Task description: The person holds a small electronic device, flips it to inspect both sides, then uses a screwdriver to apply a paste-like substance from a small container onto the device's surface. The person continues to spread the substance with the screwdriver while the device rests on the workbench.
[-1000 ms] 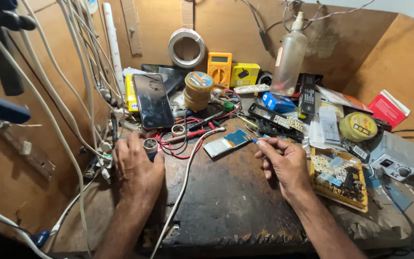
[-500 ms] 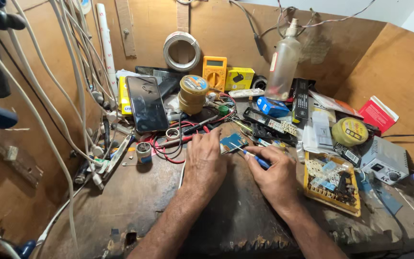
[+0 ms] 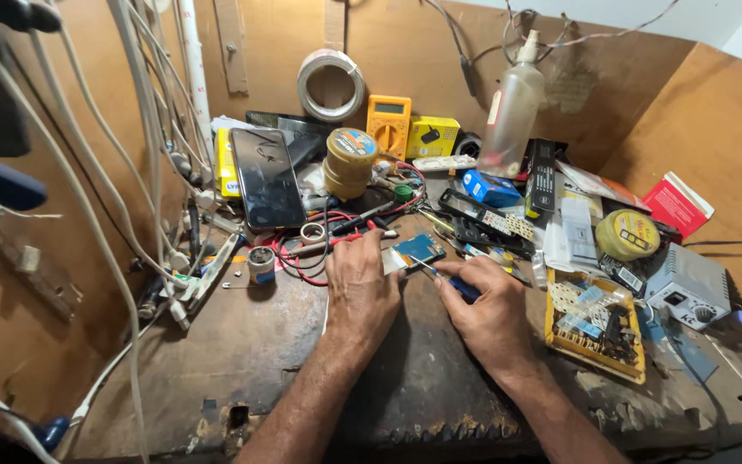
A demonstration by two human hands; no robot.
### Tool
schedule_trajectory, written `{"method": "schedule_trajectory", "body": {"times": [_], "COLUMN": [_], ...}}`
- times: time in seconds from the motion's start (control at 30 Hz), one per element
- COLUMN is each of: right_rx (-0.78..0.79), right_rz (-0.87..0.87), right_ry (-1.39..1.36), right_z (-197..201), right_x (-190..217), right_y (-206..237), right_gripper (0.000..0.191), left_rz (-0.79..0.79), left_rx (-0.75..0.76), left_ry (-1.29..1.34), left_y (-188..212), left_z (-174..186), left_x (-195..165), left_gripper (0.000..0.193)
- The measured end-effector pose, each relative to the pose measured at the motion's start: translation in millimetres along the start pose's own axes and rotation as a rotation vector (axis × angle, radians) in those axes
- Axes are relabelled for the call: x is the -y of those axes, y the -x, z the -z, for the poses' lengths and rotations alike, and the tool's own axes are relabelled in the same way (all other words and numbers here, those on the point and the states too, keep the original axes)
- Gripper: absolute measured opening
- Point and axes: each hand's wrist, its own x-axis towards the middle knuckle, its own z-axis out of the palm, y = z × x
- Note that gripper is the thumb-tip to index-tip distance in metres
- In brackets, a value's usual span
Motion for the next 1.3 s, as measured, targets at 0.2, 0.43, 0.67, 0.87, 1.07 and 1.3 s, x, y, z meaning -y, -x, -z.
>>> {"method": "schedule_trajectory", "body": {"times": [0.2,0.43,0.67,0.87,1.07,1.3], "right_rx": [0.051,0.048,0.063,0.108,0.054,0.122], "right_rz": [0.069,0.048,0.089,0.065,-0.197,-0.168], "right_ry": [0.006,0.030,0.015,0.030,0.022,0.043], "right_z": [3.5,8.2,1.3,13.6,9.4,-0.8], "right_x": [-5.2,-10.0,-9.3,-9.9,-10.2,-25.4], "right_y": [2.3,2.3,-0.4,5.5,0.1,-5.5], "right_gripper": [0.022,0.021,0.021,0.022,0.020,0.022], "left_rz": [0.055,0.083,0.100,0.108,0.123,0.123], "left_rx": [0.017,0.015,0.015,0.011,0.027,0.036], "left_ry": [0.053,0.067,0.095,0.101,0.086,0.075], "left_y": [-2.3,-4.4,-4.4,-4.8,-5.0,-4.5], "left_z": [2.7,3.0,5.6,6.4,9.4,9.5], "left_x": [-1.8,-2.1,-4.1,-5.0,-7.2,-7.5], "left_gripper": [0.056,0.053,0.051,0.051,0.052,0.051]}}
